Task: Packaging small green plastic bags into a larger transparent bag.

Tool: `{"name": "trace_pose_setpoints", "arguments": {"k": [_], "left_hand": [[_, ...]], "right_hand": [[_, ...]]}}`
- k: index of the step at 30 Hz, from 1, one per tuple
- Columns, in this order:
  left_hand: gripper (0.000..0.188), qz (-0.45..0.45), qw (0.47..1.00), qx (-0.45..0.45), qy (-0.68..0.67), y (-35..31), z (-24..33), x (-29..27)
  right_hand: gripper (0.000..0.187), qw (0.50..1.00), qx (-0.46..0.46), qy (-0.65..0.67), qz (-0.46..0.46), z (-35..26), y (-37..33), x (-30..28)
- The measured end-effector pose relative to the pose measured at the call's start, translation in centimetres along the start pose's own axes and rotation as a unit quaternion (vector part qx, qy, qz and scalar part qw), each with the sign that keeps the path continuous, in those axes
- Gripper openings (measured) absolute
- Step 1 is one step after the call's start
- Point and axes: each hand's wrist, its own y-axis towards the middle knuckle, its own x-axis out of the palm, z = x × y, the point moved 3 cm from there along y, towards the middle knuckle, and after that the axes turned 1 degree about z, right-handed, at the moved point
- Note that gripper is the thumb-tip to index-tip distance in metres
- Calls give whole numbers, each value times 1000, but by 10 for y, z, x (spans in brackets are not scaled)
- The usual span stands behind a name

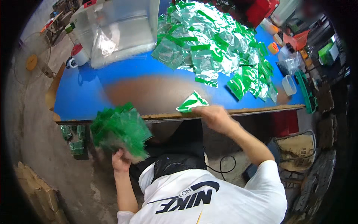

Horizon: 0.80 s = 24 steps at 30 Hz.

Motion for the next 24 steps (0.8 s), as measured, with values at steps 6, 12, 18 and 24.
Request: {"name": "trace_pose_setpoints", "arguments": {"k": [6, 12, 18, 24], "left_hand": [[47, -65, 990, -121, -15, 69, -7, 81], [50, -105, 988, -20, 115, 105, 5, 158], [58, -215, 791, 239, 520, 139, 15, 194], [70, -275, 782, 149, 540, 162, 6, 169]], "right_hand": [[28, 995, 94, -5, -30, 141, 111, -96], [111, 908, 221, 355, 25, 87, 145, -24], [129, 896, 38, 434, 88, -5, 133, 39], [106, 931, 96, 325, 137, 4, 125, 67]]}}
